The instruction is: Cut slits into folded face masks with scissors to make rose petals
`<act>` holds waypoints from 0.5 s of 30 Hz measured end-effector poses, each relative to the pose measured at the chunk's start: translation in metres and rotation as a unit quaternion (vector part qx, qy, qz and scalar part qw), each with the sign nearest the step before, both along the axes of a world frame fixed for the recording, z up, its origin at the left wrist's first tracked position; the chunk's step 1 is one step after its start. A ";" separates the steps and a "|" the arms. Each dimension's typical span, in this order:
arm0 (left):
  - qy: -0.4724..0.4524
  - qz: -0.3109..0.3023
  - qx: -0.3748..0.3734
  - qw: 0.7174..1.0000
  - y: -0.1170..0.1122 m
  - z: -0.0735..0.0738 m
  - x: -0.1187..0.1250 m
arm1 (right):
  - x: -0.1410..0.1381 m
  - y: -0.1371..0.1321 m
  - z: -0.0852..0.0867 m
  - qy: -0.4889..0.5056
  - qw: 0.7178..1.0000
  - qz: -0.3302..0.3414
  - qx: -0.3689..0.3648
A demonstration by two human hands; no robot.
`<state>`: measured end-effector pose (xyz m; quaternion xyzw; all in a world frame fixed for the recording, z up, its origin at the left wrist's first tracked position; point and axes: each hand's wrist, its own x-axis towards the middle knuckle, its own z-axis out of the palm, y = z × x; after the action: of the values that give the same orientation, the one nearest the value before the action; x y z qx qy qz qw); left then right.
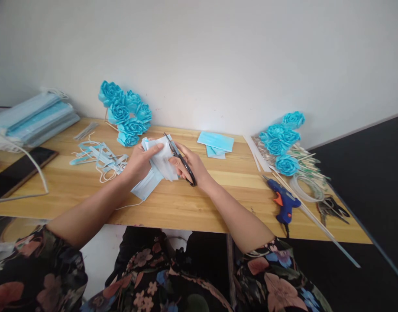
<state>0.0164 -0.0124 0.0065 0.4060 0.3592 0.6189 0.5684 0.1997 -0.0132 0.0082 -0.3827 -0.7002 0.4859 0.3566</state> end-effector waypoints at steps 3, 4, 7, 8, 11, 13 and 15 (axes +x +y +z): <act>0.004 -0.008 -0.001 1.000 0.000 0.001 0.000 | 0.000 0.000 -0.001 0.003 1.000 -0.001 -0.007; 0.003 -0.012 0.000 1.000 0.000 0.001 0.000 | -0.001 0.000 -0.001 0.005 1.000 -0.002 -0.009; -0.001 -0.015 -0.002 1.000 0.001 -0.001 -0.001 | -0.001 0.001 -0.003 0.008 1.000 -0.002 -0.009; -0.002 -0.014 -0.003 1.000 0.001 -0.002 -0.001 | -0.001 0.001 -0.004 0.005 1.000 -0.001 -0.007; 0.000 -0.012 -0.009 1.000 0.002 -0.005 -0.002 | -0.001 0.002 -0.004 0.000 1.000 -0.002 -0.003; 0.002 -0.015 -0.013 1.000 0.002 -0.005 -0.003 | -0.001 0.002 -0.004 0.003 1.000 -0.005 -0.003; 0.001 -0.022 -0.022 1.000 0.002 -0.005 -0.003 | -0.001 0.002 -0.003 0.007 1.000 -0.011 -0.008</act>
<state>0.0131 -0.0105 0.0017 0.4017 0.3645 0.5979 0.5902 0.1992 -0.0113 0.0049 -0.3896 -0.6895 0.4901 0.3642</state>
